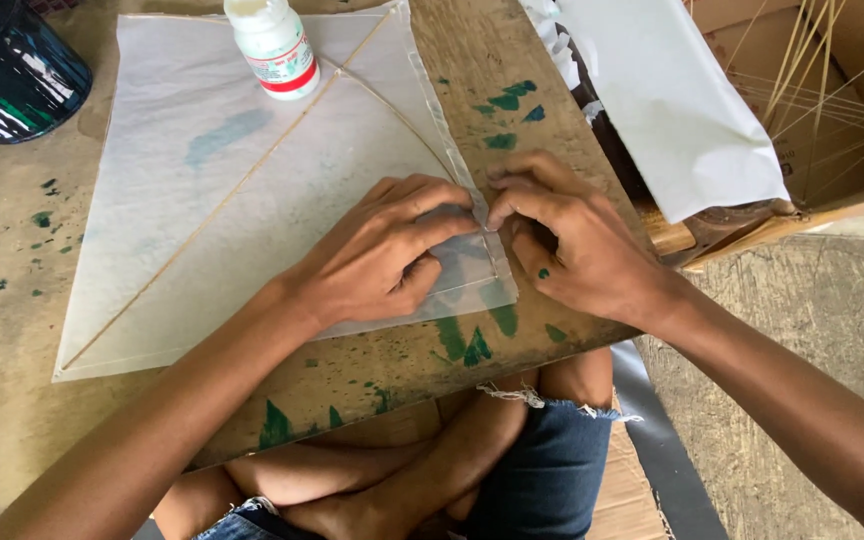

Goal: Applying glue to a kite frame and folding paper edges to assemble a kite.

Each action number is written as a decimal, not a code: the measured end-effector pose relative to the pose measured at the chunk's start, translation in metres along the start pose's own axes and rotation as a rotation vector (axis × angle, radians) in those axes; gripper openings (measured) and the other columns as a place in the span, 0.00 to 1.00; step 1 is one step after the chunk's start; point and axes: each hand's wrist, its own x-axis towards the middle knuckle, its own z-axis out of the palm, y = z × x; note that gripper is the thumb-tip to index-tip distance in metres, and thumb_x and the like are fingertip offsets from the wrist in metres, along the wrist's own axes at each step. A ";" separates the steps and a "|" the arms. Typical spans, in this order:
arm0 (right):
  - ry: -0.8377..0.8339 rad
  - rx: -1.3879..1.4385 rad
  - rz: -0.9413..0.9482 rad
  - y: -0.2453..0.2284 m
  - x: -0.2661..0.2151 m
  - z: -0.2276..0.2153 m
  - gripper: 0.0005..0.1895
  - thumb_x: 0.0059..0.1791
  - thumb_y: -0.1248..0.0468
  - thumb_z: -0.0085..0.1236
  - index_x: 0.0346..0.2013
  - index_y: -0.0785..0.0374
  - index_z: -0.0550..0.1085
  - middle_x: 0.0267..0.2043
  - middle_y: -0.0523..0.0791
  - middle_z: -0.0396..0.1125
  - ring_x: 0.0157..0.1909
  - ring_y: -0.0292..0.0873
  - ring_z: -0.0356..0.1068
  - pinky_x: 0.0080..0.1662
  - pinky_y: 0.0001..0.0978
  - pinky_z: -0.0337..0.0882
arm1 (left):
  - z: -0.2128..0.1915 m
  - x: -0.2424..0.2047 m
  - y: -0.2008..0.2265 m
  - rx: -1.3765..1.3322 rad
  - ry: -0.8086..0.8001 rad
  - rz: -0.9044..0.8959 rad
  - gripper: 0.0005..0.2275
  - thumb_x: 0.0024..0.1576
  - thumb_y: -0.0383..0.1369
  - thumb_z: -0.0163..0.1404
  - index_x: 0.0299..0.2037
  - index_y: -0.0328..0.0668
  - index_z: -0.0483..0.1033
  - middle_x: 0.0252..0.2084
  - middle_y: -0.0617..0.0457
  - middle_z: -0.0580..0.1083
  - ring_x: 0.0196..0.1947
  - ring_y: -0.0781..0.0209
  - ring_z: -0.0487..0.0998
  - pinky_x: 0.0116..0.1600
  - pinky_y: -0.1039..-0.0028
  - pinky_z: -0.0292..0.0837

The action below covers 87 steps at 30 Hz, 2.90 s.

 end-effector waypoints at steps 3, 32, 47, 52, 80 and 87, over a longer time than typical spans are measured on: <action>0.016 -0.040 -0.023 0.004 -0.002 0.003 0.11 0.46 0.81 0.49 0.36 0.66 0.74 0.49 0.53 0.64 0.52 0.59 0.72 0.52 0.56 0.73 | 0.001 0.000 -0.001 -0.020 0.007 -0.006 0.20 0.46 0.19 0.40 0.49 0.34 0.77 0.54 0.43 0.72 0.58 0.37 0.72 0.57 0.50 0.68; -0.008 -0.087 -0.049 -0.005 0.001 0.008 0.10 0.45 0.81 0.47 0.39 0.72 0.72 0.54 0.59 0.61 0.53 0.67 0.70 0.52 0.63 0.73 | -0.002 0.004 0.000 -0.081 0.015 -0.033 0.21 0.46 0.18 0.38 0.49 0.29 0.77 0.52 0.43 0.72 0.58 0.39 0.71 0.57 0.49 0.67; 0.055 -0.254 -0.110 -0.002 -0.001 0.021 0.10 0.44 0.81 0.48 0.36 0.73 0.75 0.58 0.56 0.60 0.54 0.63 0.74 0.53 0.58 0.76 | -0.004 0.003 0.001 -0.086 -0.002 -0.045 0.21 0.46 0.17 0.37 0.49 0.28 0.77 0.53 0.42 0.73 0.59 0.39 0.72 0.58 0.50 0.67; 0.107 -0.226 -0.097 0.005 -0.005 0.026 0.10 0.45 0.81 0.47 0.37 0.74 0.74 0.59 0.59 0.60 0.54 0.67 0.73 0.53 0.61 0.75 | -0.004 0.004 0.002 -0.096 -0.007 -0.051 0.21 0.46 0.17 0.37 0.49 0.27 0.77 0.53 0.41 0.74 0.59 0.39 0.72 0.59 0.50 0.67; 0.038 -0.227 -0.118 -0.003 -0.006 0.019 0.21 0.41 0.87 0.46 0.45 0.76 0.76 0.60 0.58 0.56 0.58 0.63 0.70 0.56 0.49 0.77 | -0.002 0.002 -0.004 -0.114 0.063 0.026 0.20 0.45 0.16 0.38 0.47 0.27 0.77 0.51 0.41 0.74 0.52 0.38 0.74 0.57 0.51 0.69; -0.027 -0.259 -0.185 -0.003 -0.005 0.015 0.19 0.44 0.86 0.50 0.48 0.80 0.74 0.62 0.57 0.52 0.60 0.57 0.68 0.61 0.42 0.77 | -0.003 0.003 -0.002 -0.072 0.079 0.078 0.20 0.45 0.16 0.39 0.47 0.25 0.77 0.51 0.40 0.74 0.50 0.40 0.75 0.59 0.55 0.68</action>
